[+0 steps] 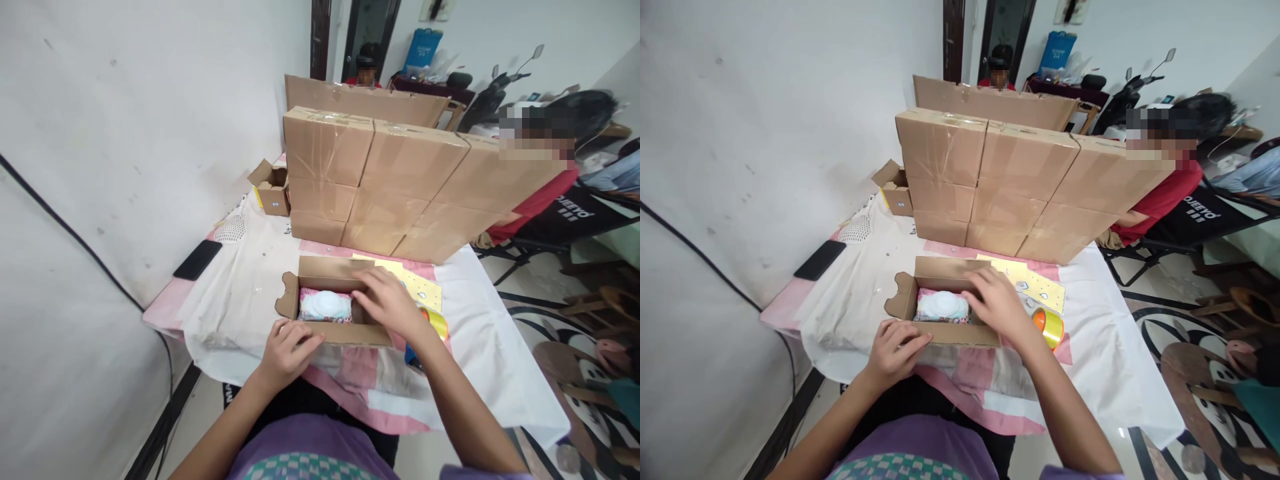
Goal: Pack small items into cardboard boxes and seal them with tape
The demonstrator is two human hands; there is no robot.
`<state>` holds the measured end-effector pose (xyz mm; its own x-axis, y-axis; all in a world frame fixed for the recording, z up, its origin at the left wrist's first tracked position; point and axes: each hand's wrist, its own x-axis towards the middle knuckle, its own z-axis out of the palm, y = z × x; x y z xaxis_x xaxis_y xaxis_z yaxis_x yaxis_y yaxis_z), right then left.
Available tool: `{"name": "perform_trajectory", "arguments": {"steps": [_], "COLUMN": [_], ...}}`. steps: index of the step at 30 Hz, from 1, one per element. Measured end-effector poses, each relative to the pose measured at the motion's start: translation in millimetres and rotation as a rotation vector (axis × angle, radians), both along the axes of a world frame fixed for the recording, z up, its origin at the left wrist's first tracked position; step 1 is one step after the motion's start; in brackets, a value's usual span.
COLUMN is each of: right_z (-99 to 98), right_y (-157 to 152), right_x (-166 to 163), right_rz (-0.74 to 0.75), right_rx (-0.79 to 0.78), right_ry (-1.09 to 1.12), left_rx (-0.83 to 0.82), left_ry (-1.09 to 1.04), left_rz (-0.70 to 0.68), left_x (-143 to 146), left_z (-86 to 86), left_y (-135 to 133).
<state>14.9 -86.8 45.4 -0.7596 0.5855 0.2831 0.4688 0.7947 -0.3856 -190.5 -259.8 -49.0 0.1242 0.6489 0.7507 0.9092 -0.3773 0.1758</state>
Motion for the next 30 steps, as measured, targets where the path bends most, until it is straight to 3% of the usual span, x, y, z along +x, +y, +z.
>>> {"name": "perform_trajectory", "arguments": {"steps": [3, 5, 9, 12, 14, 16, 18, 22, 24, 26, 30], "right_z": [-18.8, -35.9, -61.4, -72.2, -79.9, -90.1, -102.9, -130.7, -142.1, -151.1, -171.7], "right_y": [-2, -7, -17, -19, -18, -18, -19, -29, -34, -37, -43], "right_x": [38, 53, 60, 55, 51, 49, 49, 46, 42, 38, 29], "right_rz": [-0.208, -0.231, -0.24, -0.296, -0.339, -0.39, -0.44, -0.481, -0.481, -0.484, -0.505], "right_rx": [-0.092, -0.234, -0.324, -0.268, -0.227, -0.206, -0.219, -0.355, -0.418, -0.452, -0.411], "right_ry": [0.305, 0.412, 0.466, 0.511, 0.535, 0.561, 0.592, 0.698, 0.782, 0.846, 0.889], "left_rx": [0.054, 0.051, -0.14, -0.433, -0.661, -0.859, -0.974, -0.962, -0.929, -0.926, -0.962], "left_ry": [-0.004, -0.008, 0.031, 0.117, 0.142, 0.216, 0.329, 0.49, 0.58, 0.653, 0.718], "left_rz": [0.15, 0.173, -0.108, -0.276, -0.453, -0.566, -0.554, -0.439, -0.396, -0.354, -0.307], "left_x": [-11, -24, -49, -50, -42, -30, -19, -5, -3, 0, 4], "left_z": [-0.7, 7.2, 53.6, 94.2, 106.3, 100.4, 79.1, 22.7, 3.6, -5.1, -5.4], "left_y": [-7, -11, 10, 59, 97, 127, 142, 136, 132, 130, 132]}}
